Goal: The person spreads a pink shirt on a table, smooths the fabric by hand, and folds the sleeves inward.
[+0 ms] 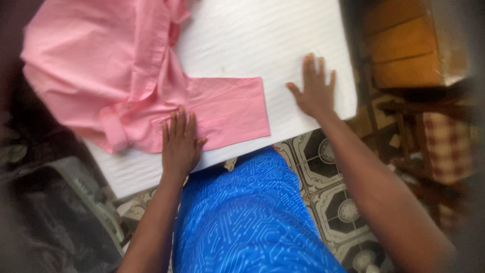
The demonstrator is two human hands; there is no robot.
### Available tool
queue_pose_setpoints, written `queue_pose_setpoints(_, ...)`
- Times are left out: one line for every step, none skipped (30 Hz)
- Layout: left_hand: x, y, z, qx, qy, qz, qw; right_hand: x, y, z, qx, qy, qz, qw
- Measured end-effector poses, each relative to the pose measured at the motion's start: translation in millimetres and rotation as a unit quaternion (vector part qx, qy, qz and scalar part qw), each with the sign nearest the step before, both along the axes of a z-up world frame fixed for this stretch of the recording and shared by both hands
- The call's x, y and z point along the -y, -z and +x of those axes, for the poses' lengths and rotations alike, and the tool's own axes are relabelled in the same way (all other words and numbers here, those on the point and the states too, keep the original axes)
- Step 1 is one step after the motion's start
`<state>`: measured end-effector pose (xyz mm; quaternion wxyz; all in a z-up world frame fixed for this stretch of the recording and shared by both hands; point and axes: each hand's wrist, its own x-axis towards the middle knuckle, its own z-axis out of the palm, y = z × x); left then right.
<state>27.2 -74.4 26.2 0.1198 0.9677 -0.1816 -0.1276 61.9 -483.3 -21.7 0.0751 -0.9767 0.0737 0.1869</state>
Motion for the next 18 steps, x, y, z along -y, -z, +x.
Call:
queue_pose_setpoints(-1.6,-4.6,-2.5,0.002,-0.013,0.006,1.0,10.9,2.6,0.3,-0.008,0.008,0.019,1.0)
queue_pose_setpoints(-1.0,-8.1,-2.7,0.042,-0.011,-0.016,0.999,18.5,6.8,-0.1,-0.016,0.017,0.037,0.999)
queue_pose_setpoints(0.3,-12.4,-3.4,0.085,-0.005,-0.039,0.996,24.2,11.0,-5.4,-0.012,0.006,0.042,0.999)
queue_pose_setpoints(0.8,-19.5,-10.1,0.09,-0.015,-0.033,0.995,26.0,15.2,-16.5,0.012,0.01,0.069,0.998)
queue_pose_setpoints(3.1,-25.4,-14.7,0.126,-0.083,-0.032,0.988,23.9,20.7,-25.6,0.037,0.017,0.094,0.995)
queue_pose_setpoints(4.8,-30.0,-17.0,0.162,-0.151,-0.03,0.975,18.2,26.6,-34.4,0.059,0.027,0.106,0.992)
queue_pose_setpoints(6.7,-32.9,-19.5,0.168,-0.163,-0.026,0.972,12.3,30.7,-44.1,0.081,0.033,0.12,0.989)
queue_pose_setpoints(7.2,-33.6,-21.4,0.124,-0.288,-0.057,0.948,3.1,34.3,-56.1,0.093,0.041,0.109,0.989)
queue_pose_setpoints(4.5,-31.9,-22.2,0.08,-0.408,-0.092,0.905,-6.6,37.5,-65.2,0.107,0.05,0.097,0.988)
queue_pose_setpoints(-1.6,-28.9,-24.2,0.089,-0.419,-0.091,0.899,-15.2,39.5,-72.5,0.113,0.036,0.101,0.988)
queue_pose_setpoints(-8.3,-23.8,-25.9,0.044,-0.452,-0.108,0.884,-23.1,40.0,-80.2,0.124,0.058,0.093,0.986)
queue_pose_setpoints(-13.8,-16.5,-26.2,-0.001,-0.482,-0.127,0.867,-27.3,40.6,-77.7,0.134,0.081,0.085,0.984)
queue_pose_setpoints(-17.6,-8.3,-26.9,0.003,-0.488,-0.127,0.864,-28.5,38.9,-72.5,0.136,0.073,0.088,0.984)
queue_pose_setpoints(-20.5,0.1,-25.5,0.032,-0.471,-0.19,0.861,-28.9,35.5,-66.7,0.114,0.091,0.093,0.985)
queue_pose_setpoints(-22.7,6.5,-28.1,0.055,-0.451,-0.251,0.855,-27.6,28.7,-66.4,0.087,0.111,0.095,0.985)
queue_pose_setpoints(-25.4,11.2,-27.3,0.055,-0.456,-0.25,0.852,-28.0,22.2,-62.3,0.085,0.106,0.095,0.986)
queue_pose_setpoints(-24.7,15.1,-22.8,0.037,-0.47,-0.235,0.85,-28.0,14.7,-56.7,0.082,0.11,0.103,0.985)
queue_pose_setpoints(-21.5,15.8,-22.2,0.018,-0.484,-0.22,0.847,-28.8,5.6,-53.8,0.079,0.115,0.11,0.984)
